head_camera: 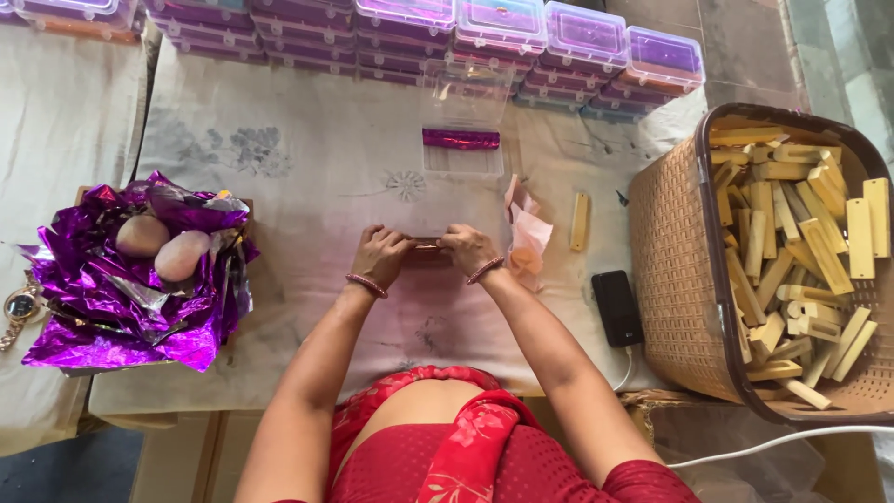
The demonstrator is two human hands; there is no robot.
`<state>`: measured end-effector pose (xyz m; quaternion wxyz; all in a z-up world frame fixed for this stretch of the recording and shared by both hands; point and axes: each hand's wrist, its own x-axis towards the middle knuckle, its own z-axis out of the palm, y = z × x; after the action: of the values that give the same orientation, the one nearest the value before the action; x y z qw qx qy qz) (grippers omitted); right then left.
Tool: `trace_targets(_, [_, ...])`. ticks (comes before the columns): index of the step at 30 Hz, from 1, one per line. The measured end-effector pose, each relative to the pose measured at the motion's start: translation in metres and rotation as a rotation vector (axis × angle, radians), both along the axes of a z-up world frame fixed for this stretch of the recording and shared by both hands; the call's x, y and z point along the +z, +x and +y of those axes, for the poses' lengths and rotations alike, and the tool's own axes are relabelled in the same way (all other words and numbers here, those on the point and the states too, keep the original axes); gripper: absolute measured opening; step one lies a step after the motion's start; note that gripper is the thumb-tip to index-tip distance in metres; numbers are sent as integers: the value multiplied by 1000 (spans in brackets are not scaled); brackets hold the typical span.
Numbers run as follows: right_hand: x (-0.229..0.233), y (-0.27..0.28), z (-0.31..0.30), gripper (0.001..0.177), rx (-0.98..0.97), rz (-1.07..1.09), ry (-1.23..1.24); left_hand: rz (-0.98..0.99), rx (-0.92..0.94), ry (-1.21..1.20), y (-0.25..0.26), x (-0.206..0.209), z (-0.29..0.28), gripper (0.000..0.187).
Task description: The recorder is packaging small wooden blocks into clear plastic containers and wrapping some in foil.
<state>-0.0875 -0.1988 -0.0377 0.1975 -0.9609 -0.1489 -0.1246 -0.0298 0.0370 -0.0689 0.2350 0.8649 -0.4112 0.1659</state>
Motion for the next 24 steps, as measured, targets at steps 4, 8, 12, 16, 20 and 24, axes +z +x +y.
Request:
trace_targets(4, [-4,-9,7,5,-85,20,-91,46,26,23,-1,12,1,13])
trace_targets(8, [-9,-31,13,22,-51,-208,-185,35,35,24,-1,14,0,11])
trace_targets(12, [-3,-42,22,30,-63,-240,-178,60,44,-4,-3,15,0,12])
trace_targets(16, [-8,-39,16,36,-51,-246,-253,71,53,-1,-2,17,-2,7])
trace_targets(20, [-7,-33,13,36,-59,-196,-179,-33,52,-16,-1,3,2,14])
trace_targets(24, [-10,-32,1,36,-48,-209,-163,-135,-55,-25,-3,8,4,18])
